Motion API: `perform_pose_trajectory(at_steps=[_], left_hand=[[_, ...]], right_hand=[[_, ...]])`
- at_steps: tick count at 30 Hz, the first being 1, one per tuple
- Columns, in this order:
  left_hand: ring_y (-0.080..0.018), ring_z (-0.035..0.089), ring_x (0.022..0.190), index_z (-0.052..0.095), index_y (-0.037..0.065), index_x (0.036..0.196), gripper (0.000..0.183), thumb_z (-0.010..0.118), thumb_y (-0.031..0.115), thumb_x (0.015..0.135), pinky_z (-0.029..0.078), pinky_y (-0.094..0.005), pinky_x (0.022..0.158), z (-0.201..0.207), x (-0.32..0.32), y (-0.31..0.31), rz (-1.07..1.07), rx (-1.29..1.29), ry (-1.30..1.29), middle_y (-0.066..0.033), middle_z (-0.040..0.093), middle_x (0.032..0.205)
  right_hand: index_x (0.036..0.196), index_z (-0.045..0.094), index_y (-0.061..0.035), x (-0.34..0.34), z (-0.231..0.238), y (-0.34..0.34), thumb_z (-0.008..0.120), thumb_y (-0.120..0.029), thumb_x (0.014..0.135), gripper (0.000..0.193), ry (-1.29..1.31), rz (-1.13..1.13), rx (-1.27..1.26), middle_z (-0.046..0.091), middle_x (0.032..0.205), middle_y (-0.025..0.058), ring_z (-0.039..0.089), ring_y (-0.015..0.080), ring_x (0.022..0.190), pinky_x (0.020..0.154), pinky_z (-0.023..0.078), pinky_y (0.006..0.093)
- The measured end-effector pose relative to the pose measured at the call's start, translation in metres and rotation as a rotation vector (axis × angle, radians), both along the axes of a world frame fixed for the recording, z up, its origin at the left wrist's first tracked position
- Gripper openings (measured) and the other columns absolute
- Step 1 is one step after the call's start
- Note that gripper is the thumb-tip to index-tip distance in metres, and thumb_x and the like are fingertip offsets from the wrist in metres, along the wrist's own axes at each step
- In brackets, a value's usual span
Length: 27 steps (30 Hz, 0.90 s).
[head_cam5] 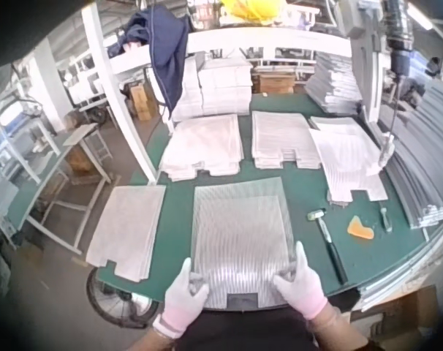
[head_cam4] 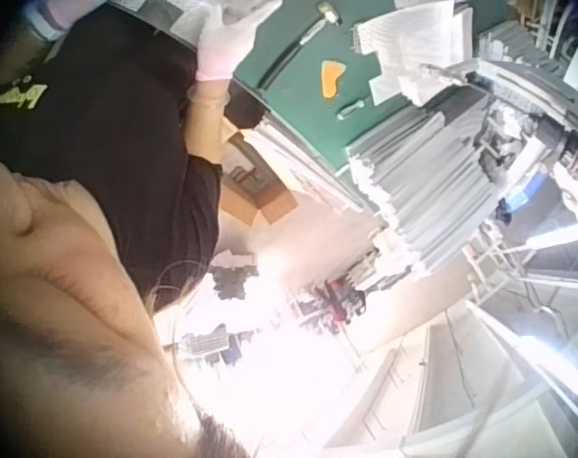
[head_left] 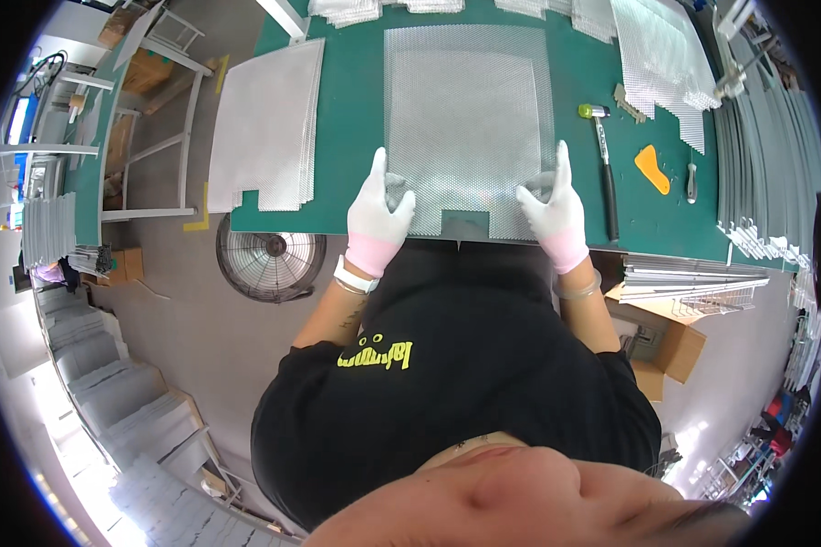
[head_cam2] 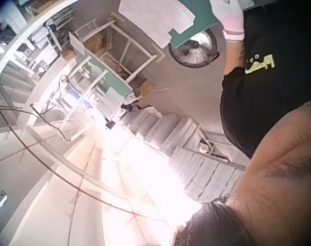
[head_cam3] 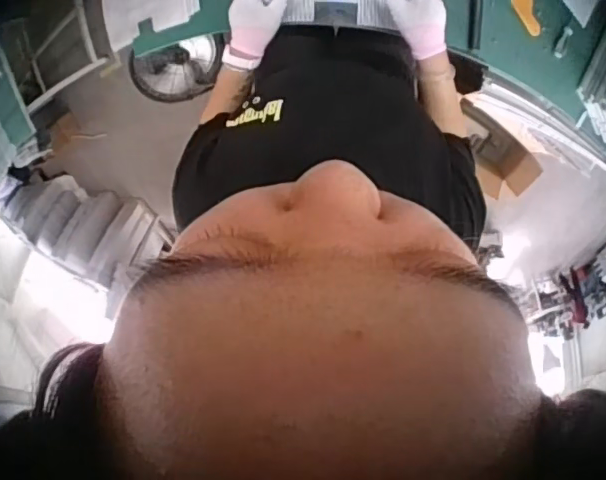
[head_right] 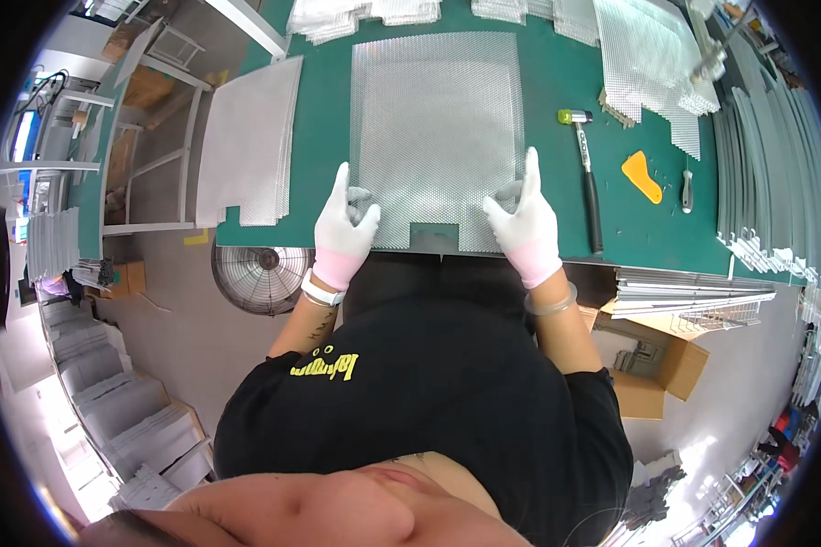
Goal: The person assembles metal frames by placing a mesh sheet on a workbench, inserting metal bars into the sheet's edges, and securing them with a power drill. The process is repeated for multiple units, with the person handling mesh sheets, metal bars, and a plastic component during assembly.
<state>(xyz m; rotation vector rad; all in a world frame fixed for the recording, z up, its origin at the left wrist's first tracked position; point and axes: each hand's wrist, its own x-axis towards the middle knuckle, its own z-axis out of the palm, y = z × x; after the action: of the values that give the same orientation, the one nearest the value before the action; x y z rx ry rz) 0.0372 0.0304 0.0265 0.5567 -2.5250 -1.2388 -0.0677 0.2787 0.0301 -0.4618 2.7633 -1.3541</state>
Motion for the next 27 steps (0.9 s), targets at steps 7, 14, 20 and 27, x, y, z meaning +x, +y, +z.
perform_pose_trajectory(at_steps=[7,14,20,27], left_hand=[[-0.0193,0.059,0.069,0.053,0.005,0.136,0.056,0.069,0.015,0.084,0.052,-0.0323,0.069,-0.012,0.001,-0.003,-0.071,-0.181,-0.055,-0.0071,0.066,0.103],[-0.0179,0.058,0.067,0.053,0.005,0.135,0.054,0.069,0.015,0.084,0.051,-0.0316,0.068,-0.014,0.003,-0.003,-0.099,-0.2,-0.035,-0.0057,0.066,0.105],[-0.0173,0.059,0.069,0.052,0.004,0.136,0.056,0.069,0.014,0.084,0.052,-0.0311,0.07,-0.012,0.004,-0.004,-0.106,-0.203,-0.082,-0.0058,0.066,0.107],[-0.0221,0.062,0.079,0.051,0.006,0.135,0.054,0.068,0.016,0.085,0.053,-0.0333,0.073,-0.018,0.002,-0.009,-0.131,-0.269,-0.076,-0.0072,0.064,0.106]], right_hand=[[0.152,0.028,-0.002,0.0,-0.008,-0.001,0.074,-0.017,0.08,0.087,0.0,0.0,0.115,0.063,0.089,0.011,0.063,0.0243,0.071,0.067,0.052,0.0337],[0.15,0.034,-0.007,0.0,-0.017,-0.001,0.075,-0.025,0.08,0.083,0.136,0.016,0.22,0.065,0.098,0.0155,0.065,0.0304,0.082,0.075,0.053,0.0378],[0.145,0.043,-0.0069,-0.002,-0.013,0.001,0.074,-0.026,0.081,0.075,0.003,0.045,0.279,0.066,0.112,0.0203,0.065,0.032,0.096,0.085,0.053,0.0383],[0.144,0.043,-0.0022,-0.007,-0.006,0.001,0.073,-0.026,0.082,0.073,-0.048,0.092,0.328,0.062,0.124,0.0229,0.061,0.0364,0.112,0.096,0.049,0.0402]])
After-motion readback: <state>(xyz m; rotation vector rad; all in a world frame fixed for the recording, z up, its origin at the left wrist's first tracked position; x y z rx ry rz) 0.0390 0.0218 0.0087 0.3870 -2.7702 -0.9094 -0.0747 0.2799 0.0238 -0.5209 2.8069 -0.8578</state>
